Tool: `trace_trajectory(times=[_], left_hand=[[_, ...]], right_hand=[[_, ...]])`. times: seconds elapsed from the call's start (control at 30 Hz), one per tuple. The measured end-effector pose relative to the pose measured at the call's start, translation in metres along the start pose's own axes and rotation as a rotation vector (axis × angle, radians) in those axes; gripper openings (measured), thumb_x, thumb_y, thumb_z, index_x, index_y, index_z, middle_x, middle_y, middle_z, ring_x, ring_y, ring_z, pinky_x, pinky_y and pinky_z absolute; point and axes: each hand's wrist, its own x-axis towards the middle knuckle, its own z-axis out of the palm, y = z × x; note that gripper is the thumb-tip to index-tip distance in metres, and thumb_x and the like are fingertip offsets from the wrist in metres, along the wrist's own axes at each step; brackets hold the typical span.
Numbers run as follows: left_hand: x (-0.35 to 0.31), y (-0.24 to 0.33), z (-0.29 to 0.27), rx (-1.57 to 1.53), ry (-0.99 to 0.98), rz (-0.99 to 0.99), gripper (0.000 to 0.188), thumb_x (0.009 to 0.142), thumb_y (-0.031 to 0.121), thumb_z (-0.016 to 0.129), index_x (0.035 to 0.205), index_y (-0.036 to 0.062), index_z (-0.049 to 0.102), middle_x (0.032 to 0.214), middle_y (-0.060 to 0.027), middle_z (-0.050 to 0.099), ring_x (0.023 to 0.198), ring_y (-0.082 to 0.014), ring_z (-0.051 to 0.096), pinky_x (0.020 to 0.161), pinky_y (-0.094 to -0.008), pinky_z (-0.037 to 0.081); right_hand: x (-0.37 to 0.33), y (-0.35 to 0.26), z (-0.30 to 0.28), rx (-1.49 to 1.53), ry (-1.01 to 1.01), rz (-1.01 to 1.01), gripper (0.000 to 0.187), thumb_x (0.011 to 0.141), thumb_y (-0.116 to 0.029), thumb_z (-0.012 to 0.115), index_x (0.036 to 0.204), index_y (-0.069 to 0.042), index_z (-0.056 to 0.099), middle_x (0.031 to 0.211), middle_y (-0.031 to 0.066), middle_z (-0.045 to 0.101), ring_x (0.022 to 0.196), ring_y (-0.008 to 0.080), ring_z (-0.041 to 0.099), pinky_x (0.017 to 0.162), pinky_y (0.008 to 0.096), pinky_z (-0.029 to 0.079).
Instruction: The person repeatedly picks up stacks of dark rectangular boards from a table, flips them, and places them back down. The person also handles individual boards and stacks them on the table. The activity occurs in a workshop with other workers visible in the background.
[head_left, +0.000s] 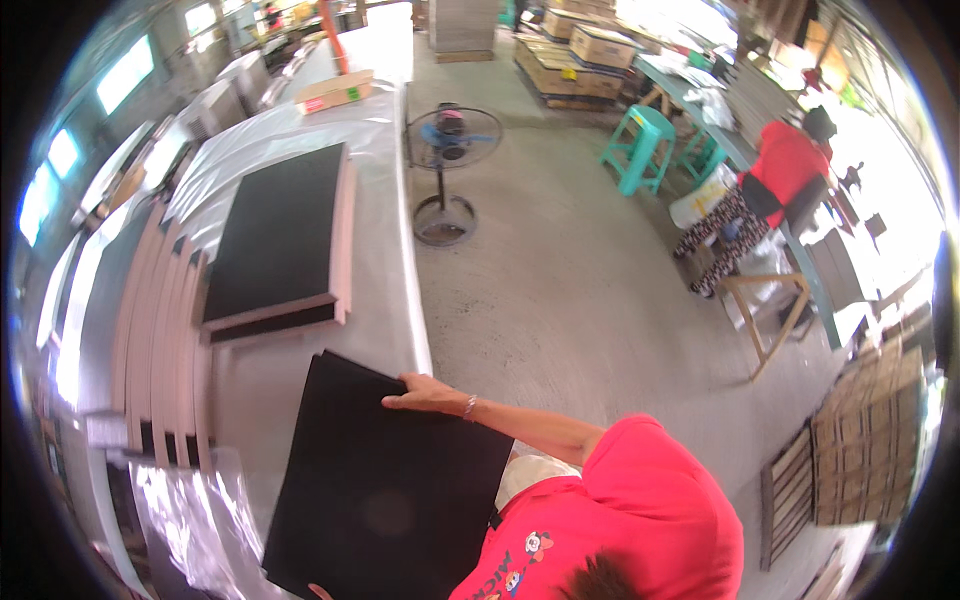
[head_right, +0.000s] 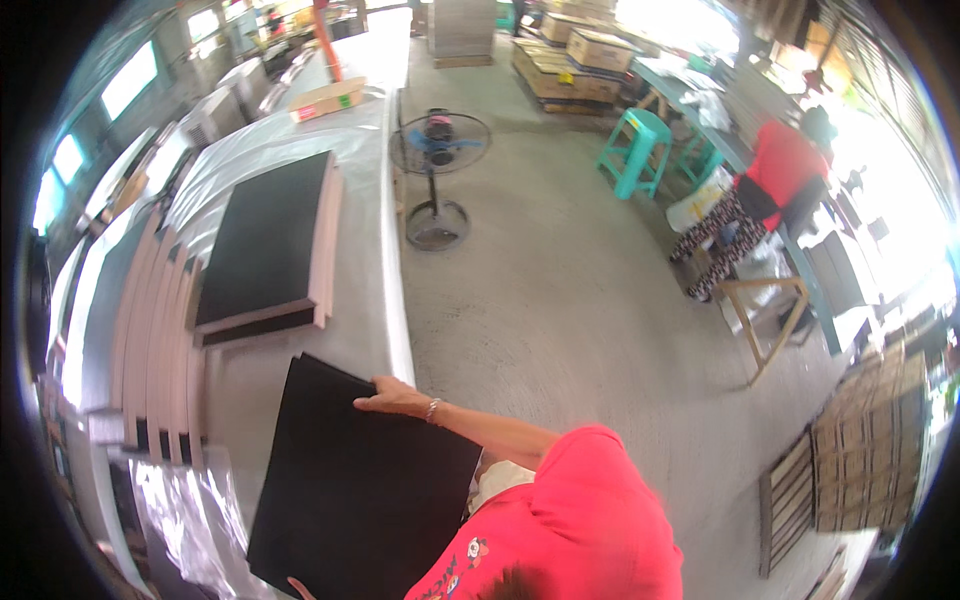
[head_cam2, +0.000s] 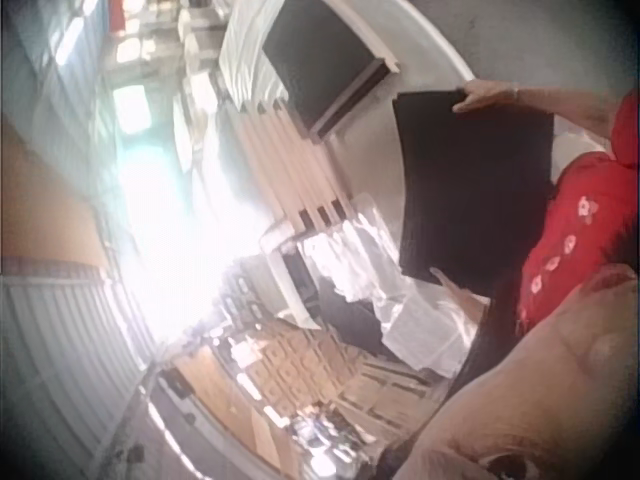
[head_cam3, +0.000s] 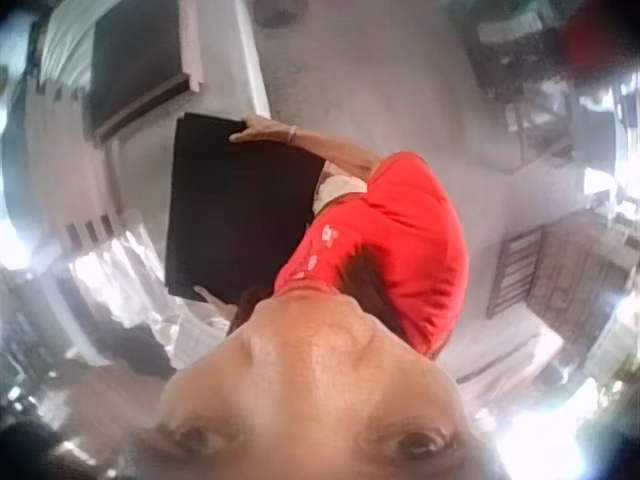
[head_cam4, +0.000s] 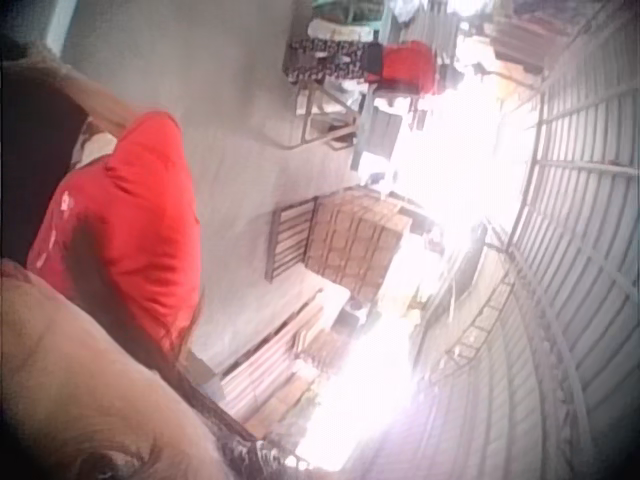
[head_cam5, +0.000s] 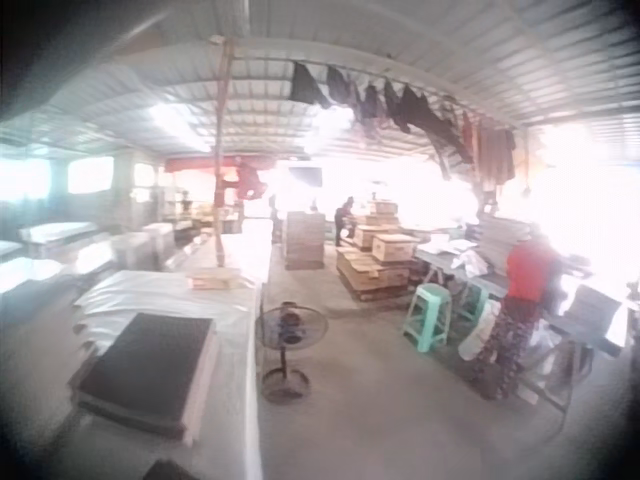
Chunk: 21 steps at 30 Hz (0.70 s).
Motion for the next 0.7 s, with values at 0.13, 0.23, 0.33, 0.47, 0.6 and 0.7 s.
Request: trace_trajectory(times=[0.13, 0.23, 0.33, 0.47, 0.6, 0.7], left_hand=[[-0.011, -0.01, -0.056, -0.147, 0.064, 0.09, 0.084, 0.083, 0.054, 0.061, 0.137, -0.0043, 0.035, 0.132, -0.0205, 0.046, 0.117, -0.0309, 0.048, 0.098, -0.0414, 0.041], [-0.02, -0.007, -0.09, -0.24, 0.118, 0.105, 0.084, 0.083, 0.054, 0.061, 0.137, -0.0045, 0.035, 0.131, -0.0204, 0.046, 0.117, -0.0309, 0.048, 0.097, -0.0415, 0.041], [-0.038, 0.021, -0.101, -0.368, 0.388, -0.145, 0.085, 0.081, 0.059, 0.06, 0.133, -0.0051, 0.039, 0.128, -0.0169, 0.048, 0.113, -0.0295, 0.05, 0.095, -0.0426, 0.042], [-0.056, -0.051, -0.119, -0.412, 0.503, 0.055, 0.082, 0.083, 0.058, 0.058, 0.133, -0.0048, 0.038, 0.129, -0.0169, 0.046, 0.114, -0.0282, 0.048, 0.097, -0.0421, 0.04], [-0.083, -0.054, -0.116, -0.216, 0.514, -0.01, 0.08, 0.085, 0.058, 0.056, 0.133, -0.0039, 0.036, 0.131, -0.017, 0.042, 0.117, -0.0268, 0.045, 0.1, -0.0408, 0.036], [-0.093, -0.079, -0.155, -0.148, 0.346, -0.031, 0.085, 0.082, 0.061, 0.057, 0.134, -0.0013, 0.034, 0.135, -0.0155, 0.038, 0.123, -0.0263, 0.039, 0.105, -0.0415, 0.03]], right_hand=[[-0.026, -0.026, -0.016, 0.337, 0.004, -0.141, 0.092, 0.078, -0.055, 0.067, 0.135, 0.009, 0.036, 0.133, 0.0243, 0.045, 0.126, 0.031, 0.041, 0.106, 0.0338, 0.031], [-0.058, -0.061, -0.037, 0.447, 0.064, -0.124, 0.093, 0.077, -0.047, 0.071, 0.14, 0.006, 0.028, 0.141, 0.0202, 0.036, 0.133, 0.0267, 0.031, 0.11, 0.0359, 0.023], [-0.072, -0.091, -0.046, 0.584, -0.082, -0.344, 0.09, 0.079, -0.041, 0.071, 0.143, 0.003, 0.024, 0.145, 0.0185, 0.032, 0.135, 0.0266, 0.028, 0.112, 0.0368, 0.019], [-0.056, -0.076, -0.049, 0.627, -0.254, -0.487, 0.093, 0.076, -0.029, 0.076, 0.146, -0.001, 0.019, 0.149, 0.0122, 0.026, 0.138, 0.0237, 0.02, 0.114, 0.0358, 0.014], [-0.047, -0.066, -0.061, 0.589, -0.369, -0.385, 0.094, 0.079, -0.025, 0.075, 0.146, -0.002, 0.014, 0.152, 0.0122, 0.018, 0.14, 0.023, 0.014, 0.115, 0.0367, 0.011], [-0.038, -0.076, -0.088, 0.323, -0.542, -0.324, 0.097, 0.076, -0.026, 0.078, 0.146, -0.001, 0.015, 0.151, 0.0136, 0.02, 0.14, 0.0237, 0.014, 0.115, 0.0374, 0.013]])
